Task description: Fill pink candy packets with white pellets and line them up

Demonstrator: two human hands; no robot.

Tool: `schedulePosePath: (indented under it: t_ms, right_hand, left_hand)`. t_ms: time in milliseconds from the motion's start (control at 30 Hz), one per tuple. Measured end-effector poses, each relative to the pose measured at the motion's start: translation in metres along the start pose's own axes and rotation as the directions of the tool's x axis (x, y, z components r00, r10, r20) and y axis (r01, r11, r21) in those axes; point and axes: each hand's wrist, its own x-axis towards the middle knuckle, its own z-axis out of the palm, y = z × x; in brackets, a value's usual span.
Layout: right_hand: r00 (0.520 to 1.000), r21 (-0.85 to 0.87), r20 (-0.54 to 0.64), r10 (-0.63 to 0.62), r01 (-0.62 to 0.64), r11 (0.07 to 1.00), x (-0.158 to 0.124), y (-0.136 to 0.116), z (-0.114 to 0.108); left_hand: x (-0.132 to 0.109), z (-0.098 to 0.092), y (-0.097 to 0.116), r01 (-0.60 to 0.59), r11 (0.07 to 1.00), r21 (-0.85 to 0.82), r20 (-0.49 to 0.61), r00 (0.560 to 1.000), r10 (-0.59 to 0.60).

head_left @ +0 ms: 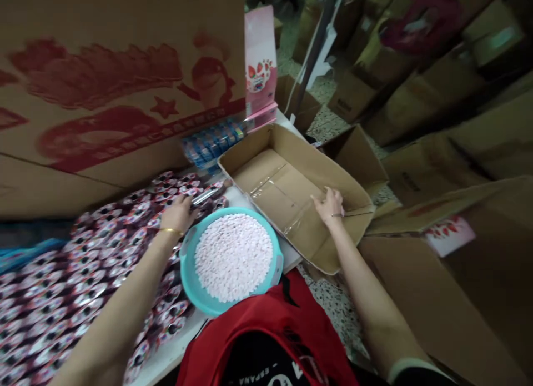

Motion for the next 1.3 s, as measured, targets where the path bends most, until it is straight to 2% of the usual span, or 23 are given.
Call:
schedulePosePath:
  t_ms: [67,133,200,233,300,333,400,433,467,500,567,600,667,767,867,967,1100,1167,1300]
  right_hand:
    - [0.977,-0.245,0.096,0.191,-0.163,0.956,0.019,0.034,-0.003]
    - [0.913,-0.42,0.174,0.368,-0.269,0.866,0.028,0.056,-0.003]
    - [0.857,-0.486,0.199,0.476,-0.335,0.807,0.03,0.067,0.0]
    - [0.842,-0.465,0.202,0.5,-0.367,0.806,0.03,0.069,0.002]
    - [0.829,-0.261,0.244,0.503,-0.443,0.857,0.027,0.068,0.005]
    - [0.829,-0.119,0.285,0.481,-0.468,0.876,0.024,0.064,0.005]
    - [0.838,0.209,0.402,0.368,-0.475,0.855,0.015,0.052,0.002]
    - [0.845,0.354,0.453,0.283,-0.463,0.813,0.009,0.043,-0.002]
    - [0.851,0.515,0.495,0.175,-0.45,0.73,0.001,0.033,-0.008]
    - [0.85,0.662,0.524,0.055,-0.446,0.603,-0.008,0.022,-0.014]
    - [0.841,0.788,0.536,-0.074,-0.467,0.401,-0.03,-0.001,-0.029]
    - [0.82,0.799,0.559,-0.12,-0.494,0.342,-0.042,-0.011,-0.036]
    - [0.777,0.787,0.603,-0.179,-0.544,0.29,-0.067,-0.031,-0.047]
    - [0.705,0.739,0.669,-0.236,-0.594,0.319,-0.107,-0.054,-0.052]
    - [0.626,0.682,0.728,-0.279,-0.618,0.391,-0.144,-0.067,-0.043]
    - [0.58,0.627,0.778,-0.241,-0.697,0.348,-0.173,-0.07,-0.028]
    - [0.584,0.582,0.808,-0.073,-0.773,0.252,-0.19,-0.067,-0.007]
    - [0.61,0.59,0.792,0.0,-0.766,0.255,-0.191,-0.067,0.003]
    - [0.694,0.637,0.707,0.14,-0.71,0.301,-0.19,-0.075,0.024]
  left_hand:
    - [0.002,0.008,-0.003,0.02,1.0,-0.007,-0.031,0.999,-0.02]
    - [-0.004,0.012,-0.002,0.021,0.997,-0.071,-0.117,0.993,-0.029]
    - [-0.019,0.014,0.001,-0.05,0.984,-0.171,-0.168,0.986,0.021]
    - [-0.028,0.016,0.003,-0.112,0.969,-0.221,-0.151,0.985,0.08]
    - [-0.052,0.023,0.008,-0.241,0.919,-0.313,-0.005,0.968,0.253]
    - [-0.065,0.029,0.011,-0.272,0.898,-0.345,0.107,0.939,0.326]
    - [-0.092,0.043,0.017,-0.237,0.913,-0.332,0.329,0.878,0.347]
    - [-0.104,0.051,0.02,-0.184,0.94,-0.286,0.419,0.858,0.296]
    - [-0.115,0.059,0.023,-0.122,0.966,-0.228,0.484,0.847,0.221]
    - [-0.124,0.067,0.027,-0.065,0.981,-0.181,0.523,0.839,0.152]
    - [-0.134,0.081,0.038,-0.015,0.984,-0.178,0.552,0.826,0.113]
    - [-0.136,0.087,0.044,-0.018,0.978,-0.209,0.547,0.827,0.133]
    - [-0.135,0.098,0.06,-0.053,0.955,-0.293,0.491,0.848,0.198]
    - [-0.129,0.109,0.087,-0.106,0.904,-0.414,0.353,0.897,0.266]
    - [-0.125,0.121,0.107,-0.124,0.861,-0.494,0.277,0.916,0.29]
    - [-0.126,0.127,0.109,-0.128,0.83,-0.543,0.242,0.922,0.301]
    - [-0.134,0.113,0.088,-0.159,0.789,-0.593,0.179,0.93,0.321]
    - [-0.139,0.096,0.073,-0.221,0.755,-0.617,0.097,0.931,0.351]
    - [-0.151,0.05,0.05,-0.351,0.709,-0.612,-0.057,0.913,0.403]
